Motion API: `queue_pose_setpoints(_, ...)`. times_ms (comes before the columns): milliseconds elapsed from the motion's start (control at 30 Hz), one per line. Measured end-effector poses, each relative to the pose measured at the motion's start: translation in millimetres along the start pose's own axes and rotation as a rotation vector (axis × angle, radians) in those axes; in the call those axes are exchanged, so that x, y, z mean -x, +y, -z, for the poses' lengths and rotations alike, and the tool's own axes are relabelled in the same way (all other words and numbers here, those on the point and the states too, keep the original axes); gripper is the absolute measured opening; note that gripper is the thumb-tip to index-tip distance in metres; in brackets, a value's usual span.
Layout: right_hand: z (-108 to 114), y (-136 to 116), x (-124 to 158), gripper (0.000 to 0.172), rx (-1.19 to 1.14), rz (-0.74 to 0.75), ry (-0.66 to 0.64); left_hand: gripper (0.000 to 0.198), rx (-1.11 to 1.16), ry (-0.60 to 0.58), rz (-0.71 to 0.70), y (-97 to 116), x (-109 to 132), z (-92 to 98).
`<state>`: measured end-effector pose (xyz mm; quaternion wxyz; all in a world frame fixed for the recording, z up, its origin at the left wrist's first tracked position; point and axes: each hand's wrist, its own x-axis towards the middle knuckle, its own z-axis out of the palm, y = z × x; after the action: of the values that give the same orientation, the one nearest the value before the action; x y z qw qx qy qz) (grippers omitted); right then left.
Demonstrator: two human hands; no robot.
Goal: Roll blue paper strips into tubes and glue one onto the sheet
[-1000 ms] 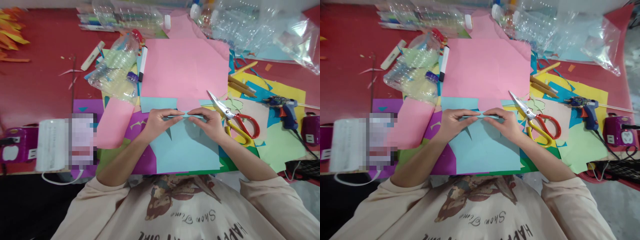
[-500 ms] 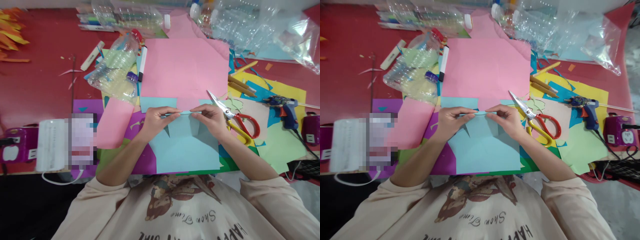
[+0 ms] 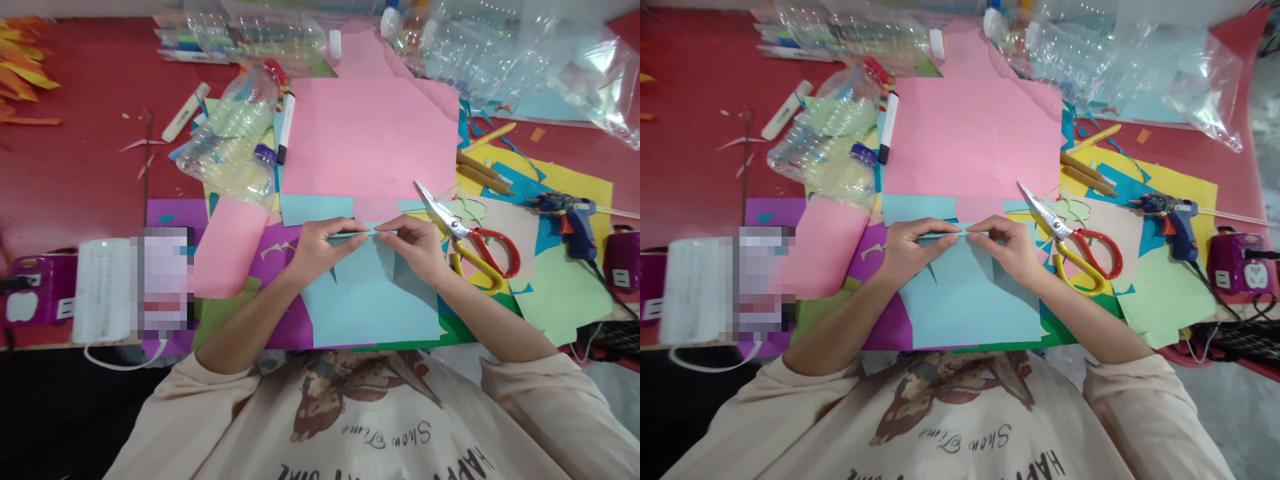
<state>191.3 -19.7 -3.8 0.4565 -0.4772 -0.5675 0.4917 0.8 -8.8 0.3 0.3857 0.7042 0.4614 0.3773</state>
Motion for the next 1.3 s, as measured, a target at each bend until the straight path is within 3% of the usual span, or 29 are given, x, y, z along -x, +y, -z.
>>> queue_pose_setpoints(333, -1.8, 1.9, 2.0, 0.007, 0.090, 0.054, -0.036, 0.015, 0.035, 0.034, -0.094, 1.0, 0.5, -4.9)
queue_pose_setpoints(633, 5.1, -2.2, -3.4, 0.002, -0.080, -0.025, 0.041, 0.012, 0.051, 0.101, 0.059, 2.1, -0.4, 1.5)
queue_pose_setpoints(900, 7.3, -1.6, -5.1, 0.003, -0.116, -0.019, 0.114, 0.013, 0.079, 0.135, 0.101, -0.1, -1.0, 3.1)
queue_pose_setpoints(1100, 7.3, 2.2, -4.0, 0.004, -0.010, -0.011, 0.001, 0.017, 0.086, 0.066, 0.087, 1.8, -1.1, 0.4)
queue_pose_setpoints(1300, 8.6, -0.1, -5.4, 0.004, 0.023, -0.021, 0.049, 0.022, 0.157, 0.048, 0.177, 1.7, -2.6, 1.8)
